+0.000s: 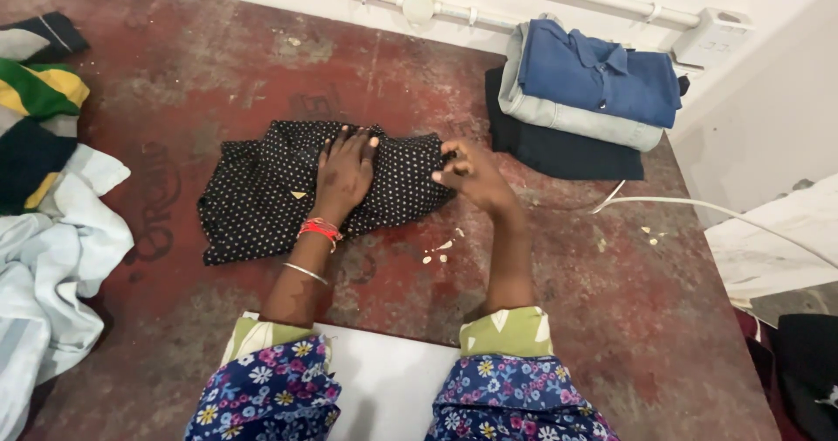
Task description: The person folds a black polka-dotted shirt and places it on a stack, then folds a striped sweater and places it on the same stack. The person uses their hands to smooth and align the garments during folding.
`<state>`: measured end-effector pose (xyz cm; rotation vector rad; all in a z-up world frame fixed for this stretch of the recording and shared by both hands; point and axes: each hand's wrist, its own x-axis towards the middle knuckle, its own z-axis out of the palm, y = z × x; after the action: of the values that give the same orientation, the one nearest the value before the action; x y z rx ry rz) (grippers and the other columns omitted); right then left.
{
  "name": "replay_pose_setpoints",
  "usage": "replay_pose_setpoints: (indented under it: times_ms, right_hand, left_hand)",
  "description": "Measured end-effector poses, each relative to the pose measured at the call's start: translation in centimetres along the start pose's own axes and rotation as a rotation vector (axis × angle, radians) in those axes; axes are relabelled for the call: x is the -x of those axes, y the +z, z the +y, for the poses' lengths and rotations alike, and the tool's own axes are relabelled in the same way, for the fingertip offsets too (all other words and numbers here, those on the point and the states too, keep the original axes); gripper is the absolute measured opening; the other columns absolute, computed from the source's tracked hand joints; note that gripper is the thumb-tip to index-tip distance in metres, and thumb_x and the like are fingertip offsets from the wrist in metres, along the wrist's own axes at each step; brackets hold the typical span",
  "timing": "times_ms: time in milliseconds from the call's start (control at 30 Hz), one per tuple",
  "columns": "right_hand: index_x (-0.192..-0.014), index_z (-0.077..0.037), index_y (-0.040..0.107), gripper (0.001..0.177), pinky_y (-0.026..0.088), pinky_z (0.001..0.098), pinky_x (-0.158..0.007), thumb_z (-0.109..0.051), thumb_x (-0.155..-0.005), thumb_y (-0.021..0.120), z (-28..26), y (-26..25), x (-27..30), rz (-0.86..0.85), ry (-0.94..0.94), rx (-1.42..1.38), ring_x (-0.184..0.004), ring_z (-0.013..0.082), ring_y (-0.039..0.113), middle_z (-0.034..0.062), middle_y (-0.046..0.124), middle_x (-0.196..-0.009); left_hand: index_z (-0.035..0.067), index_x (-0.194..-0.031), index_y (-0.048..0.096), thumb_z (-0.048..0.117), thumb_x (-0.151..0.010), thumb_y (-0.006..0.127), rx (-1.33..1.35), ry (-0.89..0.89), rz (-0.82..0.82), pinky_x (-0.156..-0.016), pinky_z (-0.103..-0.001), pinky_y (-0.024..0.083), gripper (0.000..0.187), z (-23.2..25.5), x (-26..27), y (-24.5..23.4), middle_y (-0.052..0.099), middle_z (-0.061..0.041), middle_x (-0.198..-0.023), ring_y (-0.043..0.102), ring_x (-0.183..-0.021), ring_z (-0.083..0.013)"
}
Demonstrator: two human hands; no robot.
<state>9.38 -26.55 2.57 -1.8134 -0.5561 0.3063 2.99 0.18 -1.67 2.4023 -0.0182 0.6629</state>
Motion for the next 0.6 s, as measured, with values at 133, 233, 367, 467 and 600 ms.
replay_pose_setpoints:
  times_ms: [133,233,367,467,600]
  right_hand:
    - [-0.116,-0.009,0.061,0.044,0.05,0.0278,-0.067,-0.011,-0.078,0.083,0.5,-2.1,1.1,-0.149,0.181,0.164,-0.077,0.0099,0.063,0.0004,0.068,-0.083]
    - [-0.105,-0.004,0.065,0.036,0.053,0.0275,-0.066,-0.012,-0.076,0.086,2.4,-1.9,0.5,-0.275,0.189,0.372,-0.073,0.0095,0.067,-0.0004,0.072,-0.079]
    - [-0.095,0.001,0.065,0.036,0.049,0.0294,-0.06,-0.011,-0.071,0.09,2.6,-1.4,0.3,-0.246,0.26,0.377,-0.067,0.0108,0.059,0.0017,0.066,-0.073]
    - [-0.092,-0.001,0.07,0.032,0.049,0.0299,-0.061,-0.017,-0.071,0.089,0.2,-1.6,0.7,-0.051,0.197,0.441,-0.068,0.0116,0.062,0.0014,0.067,-0.073]
    - [-0.09,-0.003,0.072,0.033,0.048,0.0293,-0.063,-0.027,-0.076,0.089,-3.2,0.7,0.9,0.055,0.04,0.474,-0.069,0.0117,0.059,0.0012,0.066,-0.075]
  left_hand:
    - [0.003,-0.145,0.055,0.041,-0.107,0.04,-0.146,-0.034,0.019,-0.122,-0.055,0.017,0.055,-1.3,-0.3,1.0,0.051,-0.012,-0.154,0.036,-0.149,-0.0338]
    - [0.004,-0.142,0.056,0.044,-0.104,0.042,-0.246,-0.046,0.026,-0.122,-0.054,0.017,0.057,-1.1,0.0,1.4,0.051,-0.011,-0.154,0.036,-0.148,-0.0329]
    - [0.0,-0.145,0.055,0.04,-0.106,0.043,-0.219,0.038,0.093,-0.122,-0.055,0.018,0.058,-0.7,0.7,0.4,0.051,-0.015,-0.155,0.037,-0.148,-0.0346]
    - [-0.001,-0.147,0.053,0.038,-0.109,0.043,-0.112,0.053,0.128,-0.125,-0.053,0.019,0.056,0.1,1.2,-0.7,0.05,-0.016,-0.156,0.037,-0.151,-0.0341]
    - [-0.003,-0.148,0.052,0.034,-0.11,0.044,-0.057,0.094,0.175,-0.125,-0.051,0.021,0.053,1.5,1.4,-2.1,0.052,-0.018,-0.154,0.039,-0.15,-0.0341]
